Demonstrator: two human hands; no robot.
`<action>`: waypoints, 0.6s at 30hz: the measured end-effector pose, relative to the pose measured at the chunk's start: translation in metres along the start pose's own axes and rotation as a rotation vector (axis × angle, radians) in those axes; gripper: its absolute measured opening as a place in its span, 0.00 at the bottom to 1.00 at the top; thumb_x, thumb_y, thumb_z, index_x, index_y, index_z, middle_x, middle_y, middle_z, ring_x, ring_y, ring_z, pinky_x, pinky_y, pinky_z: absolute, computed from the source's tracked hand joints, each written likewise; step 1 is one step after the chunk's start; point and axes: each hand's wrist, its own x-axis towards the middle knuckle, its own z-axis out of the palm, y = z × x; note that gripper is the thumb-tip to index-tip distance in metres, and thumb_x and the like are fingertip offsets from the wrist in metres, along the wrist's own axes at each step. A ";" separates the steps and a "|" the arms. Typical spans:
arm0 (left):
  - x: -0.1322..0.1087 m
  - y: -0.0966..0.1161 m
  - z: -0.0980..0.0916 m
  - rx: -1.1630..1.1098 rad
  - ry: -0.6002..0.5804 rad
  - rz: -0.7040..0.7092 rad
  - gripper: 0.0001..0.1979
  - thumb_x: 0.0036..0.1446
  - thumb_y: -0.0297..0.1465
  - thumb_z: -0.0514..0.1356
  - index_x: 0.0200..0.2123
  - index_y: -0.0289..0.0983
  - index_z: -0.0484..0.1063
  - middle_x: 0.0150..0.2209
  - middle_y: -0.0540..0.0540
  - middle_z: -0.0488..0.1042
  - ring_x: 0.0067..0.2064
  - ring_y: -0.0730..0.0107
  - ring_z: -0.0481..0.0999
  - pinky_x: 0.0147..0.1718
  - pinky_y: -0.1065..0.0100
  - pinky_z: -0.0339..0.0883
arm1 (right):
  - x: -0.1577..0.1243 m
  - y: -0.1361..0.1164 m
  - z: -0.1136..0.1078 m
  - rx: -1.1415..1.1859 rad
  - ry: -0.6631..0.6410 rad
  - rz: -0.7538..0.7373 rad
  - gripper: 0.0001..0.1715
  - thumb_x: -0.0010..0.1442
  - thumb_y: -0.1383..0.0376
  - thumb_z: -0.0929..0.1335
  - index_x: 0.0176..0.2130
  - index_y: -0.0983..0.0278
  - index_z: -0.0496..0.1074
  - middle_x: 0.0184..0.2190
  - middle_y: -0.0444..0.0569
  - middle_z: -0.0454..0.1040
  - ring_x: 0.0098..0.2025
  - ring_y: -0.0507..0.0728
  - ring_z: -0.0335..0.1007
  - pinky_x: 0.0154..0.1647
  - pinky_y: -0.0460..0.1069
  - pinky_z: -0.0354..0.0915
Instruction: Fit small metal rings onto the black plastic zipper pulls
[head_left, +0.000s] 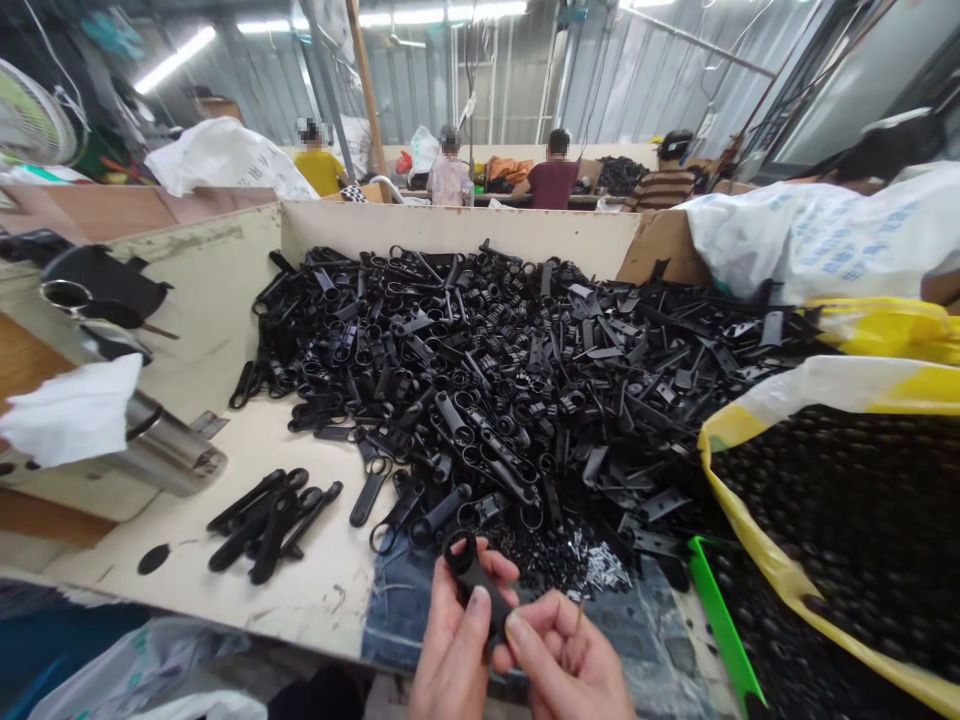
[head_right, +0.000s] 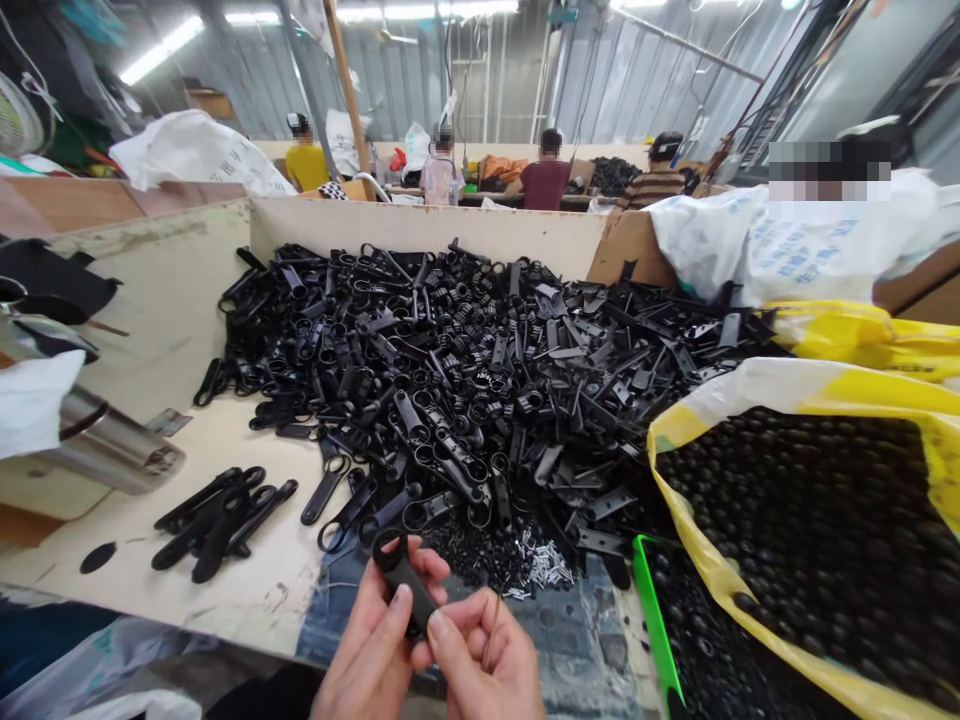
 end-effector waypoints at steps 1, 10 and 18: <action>-0.002 -0.002 0.000 0.045 0.029 0.010 0.28 0.55 0.53 0.72 0.53 0.46 0.76 0.46 0.47 0.81 0.44 0.66 0.79 0.37 0.72 0.73 | 0.000 0.000 0.001 -0.003 0.005 -0.004 0.28 0.51 0.45 0.83 0.31 0.63 0.75 0.21 0.48 0.80 0.26 0.56 0.78 0.34 0.50 0.73; -0.005 -0.020 0.004 0.311 0.145 0.051 0.33 0.58 0.61 0.64 0.54 0.43 0.74 0.49 0.41 0.82 0.57 0.48 0.79 0.53 0.59 0.77 | 0.002 0.008 0.011 -0.038 0.042 -0.070 0.31 0.52 0.41 0.81 0.30 0.60 0.69 0.25 0.46 0.78 0.25 0.55 0.75 0.31 0.50 0.73; -0.007 0.017 -0.016 0.438 -0.142 -0.104 0.29 0.58 0.54 0.69 0.54 0.40 0.81 0.28 0.45 0.81 0.25 0.65 0.76 0.26 0.68 0.72 | 0.011 -0.039 -0.016 -0.433 -0.099 -0.075 0.32 0.57 0.38 0.76 0.40 0.62 0.71 0.21 0.37 0.69 0.21 0.48 0.61 0.24 0.43 0.57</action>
